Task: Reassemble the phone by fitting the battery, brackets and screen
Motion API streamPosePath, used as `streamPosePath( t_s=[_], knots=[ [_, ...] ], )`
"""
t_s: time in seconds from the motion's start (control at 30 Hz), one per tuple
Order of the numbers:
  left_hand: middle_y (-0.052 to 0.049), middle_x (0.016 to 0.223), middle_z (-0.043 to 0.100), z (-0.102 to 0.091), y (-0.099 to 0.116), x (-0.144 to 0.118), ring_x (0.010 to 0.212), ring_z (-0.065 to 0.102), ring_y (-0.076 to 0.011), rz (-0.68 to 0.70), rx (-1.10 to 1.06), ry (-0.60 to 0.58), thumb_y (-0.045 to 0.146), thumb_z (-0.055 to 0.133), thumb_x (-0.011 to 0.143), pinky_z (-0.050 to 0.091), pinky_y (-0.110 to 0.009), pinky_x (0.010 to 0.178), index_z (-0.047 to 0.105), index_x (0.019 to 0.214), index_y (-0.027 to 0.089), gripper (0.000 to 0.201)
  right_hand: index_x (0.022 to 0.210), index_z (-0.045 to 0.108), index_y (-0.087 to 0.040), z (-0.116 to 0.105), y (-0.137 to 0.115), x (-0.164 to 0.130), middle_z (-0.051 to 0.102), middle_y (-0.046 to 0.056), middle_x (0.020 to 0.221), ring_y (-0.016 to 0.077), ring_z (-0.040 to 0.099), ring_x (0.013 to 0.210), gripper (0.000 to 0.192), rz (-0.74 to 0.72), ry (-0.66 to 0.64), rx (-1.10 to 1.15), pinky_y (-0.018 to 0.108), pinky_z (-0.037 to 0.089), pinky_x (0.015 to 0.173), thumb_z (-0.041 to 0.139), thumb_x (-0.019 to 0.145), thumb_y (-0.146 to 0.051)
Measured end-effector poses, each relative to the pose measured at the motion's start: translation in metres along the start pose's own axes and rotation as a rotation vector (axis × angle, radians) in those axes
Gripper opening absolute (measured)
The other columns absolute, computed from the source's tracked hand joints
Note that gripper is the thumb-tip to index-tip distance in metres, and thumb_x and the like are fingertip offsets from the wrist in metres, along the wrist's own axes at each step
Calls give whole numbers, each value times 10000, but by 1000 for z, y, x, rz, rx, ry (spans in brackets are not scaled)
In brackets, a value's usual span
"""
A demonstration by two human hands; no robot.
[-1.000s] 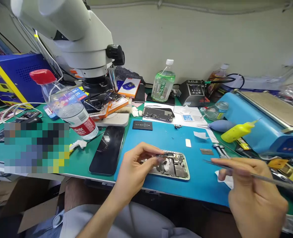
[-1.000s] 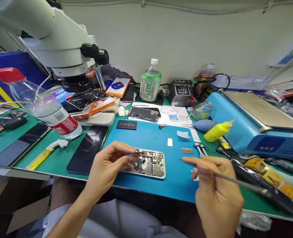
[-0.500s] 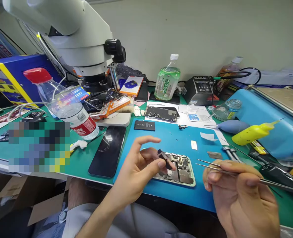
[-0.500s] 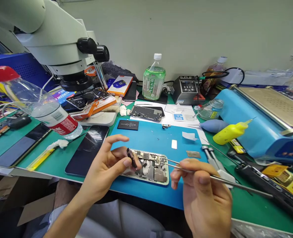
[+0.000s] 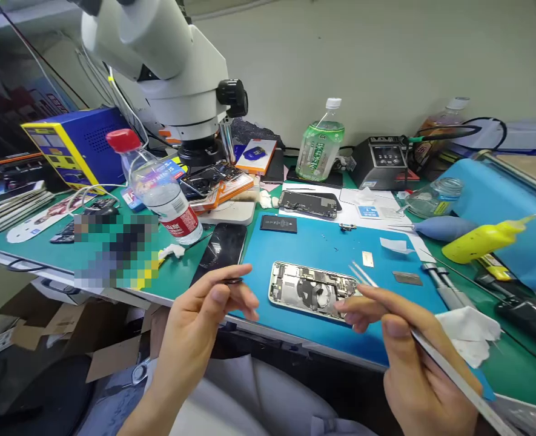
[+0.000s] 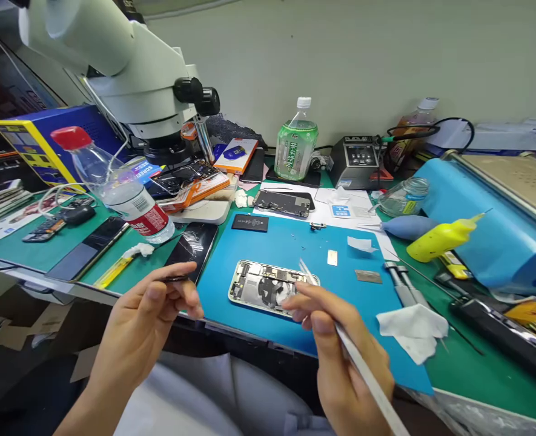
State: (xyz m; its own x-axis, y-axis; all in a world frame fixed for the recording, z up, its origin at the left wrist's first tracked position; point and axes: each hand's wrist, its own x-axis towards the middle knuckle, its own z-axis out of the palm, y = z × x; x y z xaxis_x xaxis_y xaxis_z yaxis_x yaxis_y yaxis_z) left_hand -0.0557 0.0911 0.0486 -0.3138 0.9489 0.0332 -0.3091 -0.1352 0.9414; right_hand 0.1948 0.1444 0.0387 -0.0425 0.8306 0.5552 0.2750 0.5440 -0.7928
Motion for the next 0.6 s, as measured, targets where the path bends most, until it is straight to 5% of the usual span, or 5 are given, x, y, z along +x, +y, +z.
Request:
streamPosePath(
  t_s=[0.1,0.17,0.33,0.53,0.6],
  knots=[
    [-10,730,684,1,-2,0,556,630,-95,58,176,70,619,678,1052,546,-209,549,883,1100,220,452,1303,814,-333,5,-1,-2,823,33,1010,162,744,788,274,-47,-49,39,295,643,737,623,1111,-378],
    [-8,773,695,5,-6,2,538,640,-97,110,253,48,577,698,1052,551,-217,516,891,1088,233,396,1206,850,-335,11,0,0,798,34,958,155,730,751,256,49,15,136,283,635,674,625,1108,-407],
    [-19,1019,864,7,-20,5,884,833,-200,194,404,12,362,766,1040,679,-291,834,882,1172,319,181,1118,884,-302,31,-5,9,797,59,859,184,759,690,326,286,77,444,287,654,554,652,1070,-526],
    [20,1123,869,-9,-30,3,1092,734,-246,644,914,51,257,743,1056,501,-413,1017,856,1204,372,219,1106,888,-279,62,-21,5,853,98,976,227,817,733,334,296,-15,462,340,710,637,618,1094,-474],
    [17,1158,859,-13,-33,3,1116,670,-259,689,1082,112,249,729,1065,402,-446,1040,852,1190,364,210,1064,880,-273,73,-24,-1,845,76,935,234,830,757,352,274,27,450,357,721,673,579,1113,-449]
  ],
)
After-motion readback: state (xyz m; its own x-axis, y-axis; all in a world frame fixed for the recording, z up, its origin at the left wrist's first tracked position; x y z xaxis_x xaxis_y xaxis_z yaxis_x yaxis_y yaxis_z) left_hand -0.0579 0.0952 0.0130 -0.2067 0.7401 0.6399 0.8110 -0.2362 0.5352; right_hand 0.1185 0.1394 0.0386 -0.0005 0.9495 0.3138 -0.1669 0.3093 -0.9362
